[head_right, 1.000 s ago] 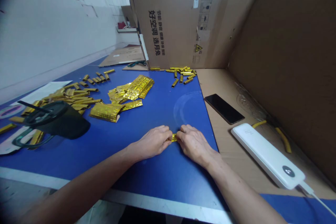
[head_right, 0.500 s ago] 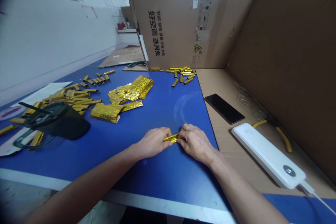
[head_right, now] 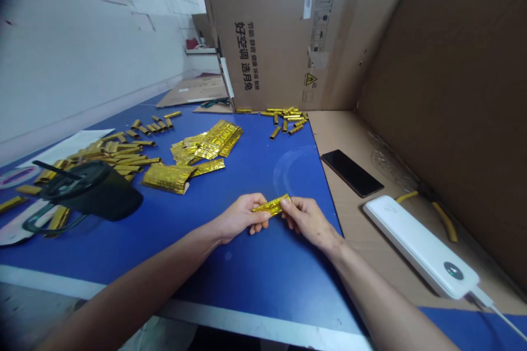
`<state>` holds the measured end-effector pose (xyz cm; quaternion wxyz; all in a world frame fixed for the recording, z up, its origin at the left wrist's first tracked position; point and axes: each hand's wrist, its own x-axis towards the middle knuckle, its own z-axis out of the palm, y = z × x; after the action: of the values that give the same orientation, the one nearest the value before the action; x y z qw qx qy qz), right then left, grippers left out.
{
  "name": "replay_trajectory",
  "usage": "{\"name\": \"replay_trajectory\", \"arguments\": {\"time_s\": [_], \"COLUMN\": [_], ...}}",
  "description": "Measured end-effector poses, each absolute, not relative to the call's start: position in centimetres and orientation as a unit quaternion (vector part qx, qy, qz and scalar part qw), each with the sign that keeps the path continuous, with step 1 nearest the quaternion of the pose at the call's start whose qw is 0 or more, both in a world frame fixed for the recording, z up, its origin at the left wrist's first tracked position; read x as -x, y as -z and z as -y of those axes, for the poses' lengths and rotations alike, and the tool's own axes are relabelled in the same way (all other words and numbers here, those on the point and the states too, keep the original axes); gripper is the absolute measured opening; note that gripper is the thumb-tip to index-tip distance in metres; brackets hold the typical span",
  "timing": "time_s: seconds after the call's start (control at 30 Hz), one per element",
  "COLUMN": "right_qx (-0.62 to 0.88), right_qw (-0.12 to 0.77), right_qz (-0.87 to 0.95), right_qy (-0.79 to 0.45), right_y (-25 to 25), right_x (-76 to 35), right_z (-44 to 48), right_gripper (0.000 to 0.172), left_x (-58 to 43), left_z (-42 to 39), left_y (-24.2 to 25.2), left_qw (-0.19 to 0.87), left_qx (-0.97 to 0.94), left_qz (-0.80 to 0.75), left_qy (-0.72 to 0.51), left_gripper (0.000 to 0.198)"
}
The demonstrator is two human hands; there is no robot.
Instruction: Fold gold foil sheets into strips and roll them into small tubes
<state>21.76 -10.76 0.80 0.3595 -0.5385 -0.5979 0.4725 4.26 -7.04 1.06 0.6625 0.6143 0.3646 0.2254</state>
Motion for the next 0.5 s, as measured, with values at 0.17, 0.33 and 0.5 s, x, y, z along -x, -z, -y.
{"name": "replay_trajectory", "arguments": {"time_s": [0.17, 0.33, 0.5], "right_qx": [0.516, 0.511, 0.511], "right_qw": [0.387, 0.395, 0.385], "right_qz": [0.574, 0.571, 0.573], "right_qy": [-0.504, -0.507, -0.512], "right_y": [-0.80, -0.80, -0.70], "right_x": [-21.34, -21.26, -21.24], "right_z": [10.85, 10.93, 10.89], "right_gripper": [0.037, 0.036, 0.036], "left_x": [-4.17, -3.87, -3.80], "left_z": [7.23, 7.16, 7.14], "left_y": [-0.95, -1.03, -0.90], "left_qw": [0.721, 0.775, 0.767], "left_qx": [-0.568, -0.536, -0.554], "left_qz": [-0.342, -0.301, -0.293], "left_qy": [-0.199, -0.148, -0.139], "left_gripper": [0.023, 0.028, 0.025]}}
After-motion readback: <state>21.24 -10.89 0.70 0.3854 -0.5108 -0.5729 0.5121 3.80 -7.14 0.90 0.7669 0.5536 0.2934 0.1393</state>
